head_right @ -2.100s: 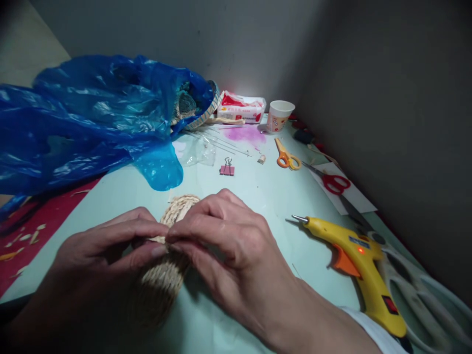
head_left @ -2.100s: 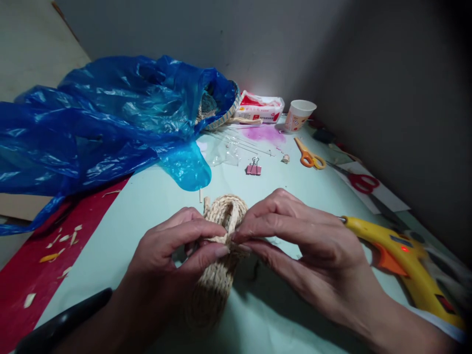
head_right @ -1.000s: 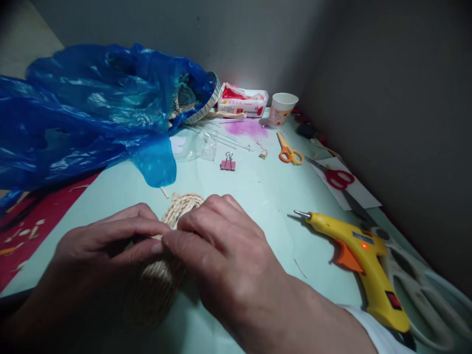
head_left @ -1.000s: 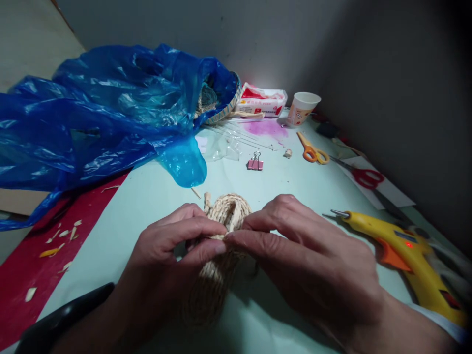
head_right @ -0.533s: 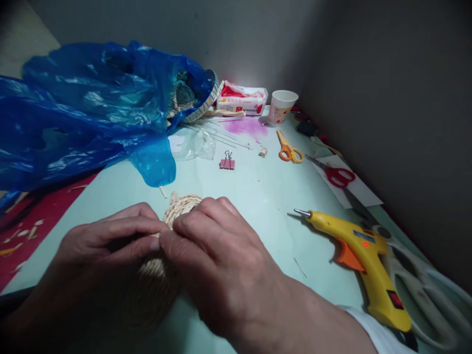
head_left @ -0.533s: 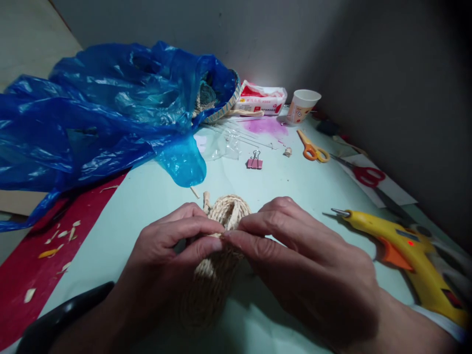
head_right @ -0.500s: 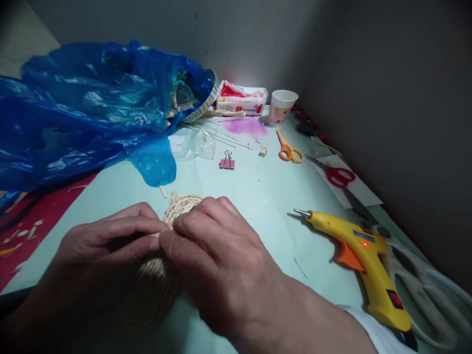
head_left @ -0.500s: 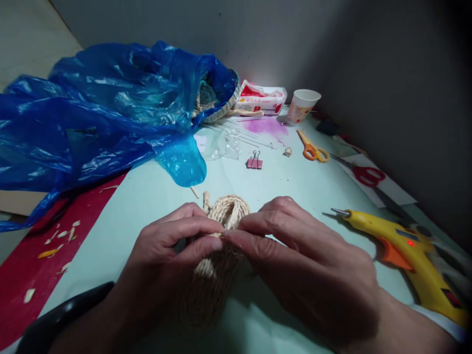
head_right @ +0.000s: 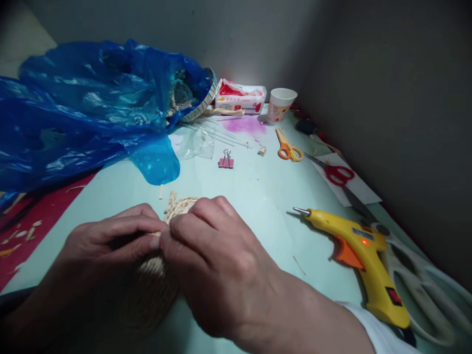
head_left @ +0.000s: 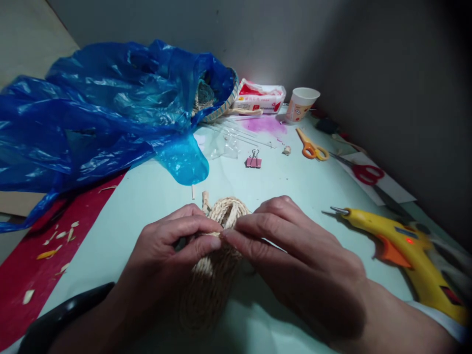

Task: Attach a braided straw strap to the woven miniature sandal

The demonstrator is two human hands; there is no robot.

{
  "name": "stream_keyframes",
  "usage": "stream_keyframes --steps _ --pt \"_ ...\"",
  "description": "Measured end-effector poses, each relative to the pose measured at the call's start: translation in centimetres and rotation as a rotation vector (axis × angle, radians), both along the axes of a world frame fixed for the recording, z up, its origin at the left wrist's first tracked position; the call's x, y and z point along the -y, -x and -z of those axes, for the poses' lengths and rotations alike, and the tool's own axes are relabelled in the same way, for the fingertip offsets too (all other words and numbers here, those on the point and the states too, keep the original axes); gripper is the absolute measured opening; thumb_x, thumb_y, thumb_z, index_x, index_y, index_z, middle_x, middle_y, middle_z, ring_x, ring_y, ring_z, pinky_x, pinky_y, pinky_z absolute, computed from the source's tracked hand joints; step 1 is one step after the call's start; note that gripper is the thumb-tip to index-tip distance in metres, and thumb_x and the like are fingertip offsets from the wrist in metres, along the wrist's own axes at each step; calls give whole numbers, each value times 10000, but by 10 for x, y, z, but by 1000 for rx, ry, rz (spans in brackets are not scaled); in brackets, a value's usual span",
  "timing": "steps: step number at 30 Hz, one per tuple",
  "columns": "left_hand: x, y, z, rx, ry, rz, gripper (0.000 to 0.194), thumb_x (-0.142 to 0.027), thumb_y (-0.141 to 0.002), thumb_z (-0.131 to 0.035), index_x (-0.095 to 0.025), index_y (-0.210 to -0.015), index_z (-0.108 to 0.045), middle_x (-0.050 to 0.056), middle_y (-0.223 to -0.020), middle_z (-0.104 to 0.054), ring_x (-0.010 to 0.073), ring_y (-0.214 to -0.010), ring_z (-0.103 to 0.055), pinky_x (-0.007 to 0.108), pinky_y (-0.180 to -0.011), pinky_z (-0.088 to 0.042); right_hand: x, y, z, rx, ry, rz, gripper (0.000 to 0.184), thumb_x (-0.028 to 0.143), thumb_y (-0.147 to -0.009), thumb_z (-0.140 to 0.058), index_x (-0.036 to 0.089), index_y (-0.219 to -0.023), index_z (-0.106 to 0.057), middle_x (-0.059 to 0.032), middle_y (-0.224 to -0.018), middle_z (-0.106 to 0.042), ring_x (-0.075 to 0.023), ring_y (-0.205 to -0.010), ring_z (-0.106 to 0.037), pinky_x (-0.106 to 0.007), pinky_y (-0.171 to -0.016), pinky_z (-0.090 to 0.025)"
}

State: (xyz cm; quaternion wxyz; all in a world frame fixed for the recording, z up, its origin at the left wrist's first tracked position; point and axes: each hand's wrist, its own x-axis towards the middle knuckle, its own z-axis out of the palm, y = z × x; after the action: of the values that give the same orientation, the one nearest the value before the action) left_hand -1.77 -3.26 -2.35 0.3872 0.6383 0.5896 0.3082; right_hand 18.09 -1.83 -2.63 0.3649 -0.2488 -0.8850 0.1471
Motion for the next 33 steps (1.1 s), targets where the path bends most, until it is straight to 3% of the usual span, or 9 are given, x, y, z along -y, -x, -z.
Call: stream_keyframes --steps 11,18,21,24,28,33 --pt "-2 2 -1 16 -12 -9 148 -313 -813 -643 -241 -787 -770 -8 -754 -688 142 -680 -619 224 -633 -477 0 -2 -5 30 -56 75 161 86 -937 -550 139 -1022 -676 -42 -882 -689 -172 -812 -533 -359 -739 -406" --pt "-2 2 0 48 20 -26 137 -323 -805 -664 -226 -755 -745 6 -773 -673 154 -719 -622 247 -659 -473 0 -3 -5 -29 -11 127 307 89 -938 -538 169 -1214 -645 -26 -1024 -711 -179 -888 -572 -344 -793 -446" --pt "-2 4 4 109 25 -36 92 -303 -790 -694 -238 -755 -749 -6 -765 -665 152 -734 -606 249 -663 -448 -3 -10 -11 -60 20 213 380 57 -917 -514 118 -1283 -596 -63 -1106 -705 -166 -937 -616 -301 -844 -482" --pt "-5 5 6 207 68 -79 84 -277 -767 -708 -224 -714 -744 -11 -734 -645 146 -711 -583 248 -645 -425 -10 -18 -13 -48 171 334 364 136 -938 -526 122 -1300 -562 -80 -1082 -704 -156 -867 -661 -286 -791 -528" --pt "-9 7 4 298 160 -83 86 -261 -777 -703 -205 -720 -733 -7 -773 -638 151 -768 -585 254 -727 -441 -15 -20 -8 47 460 336 357 324 -977 -486 161 -1290 -543 -82 -1049 -709 -186 -826 -682 -342 -739 -553" --pt "-9 8 5 316 199 -7 138 -310 -853 -661 -204 -790 -723 11 -834 -633 169 -839 -586 271 -775 -457 -14 -14 -1 96 489 357 393 362 -987 -441 156 -1315 -509 -135 -1202 -650 -251 -1050 -636 -442 -876 -521"
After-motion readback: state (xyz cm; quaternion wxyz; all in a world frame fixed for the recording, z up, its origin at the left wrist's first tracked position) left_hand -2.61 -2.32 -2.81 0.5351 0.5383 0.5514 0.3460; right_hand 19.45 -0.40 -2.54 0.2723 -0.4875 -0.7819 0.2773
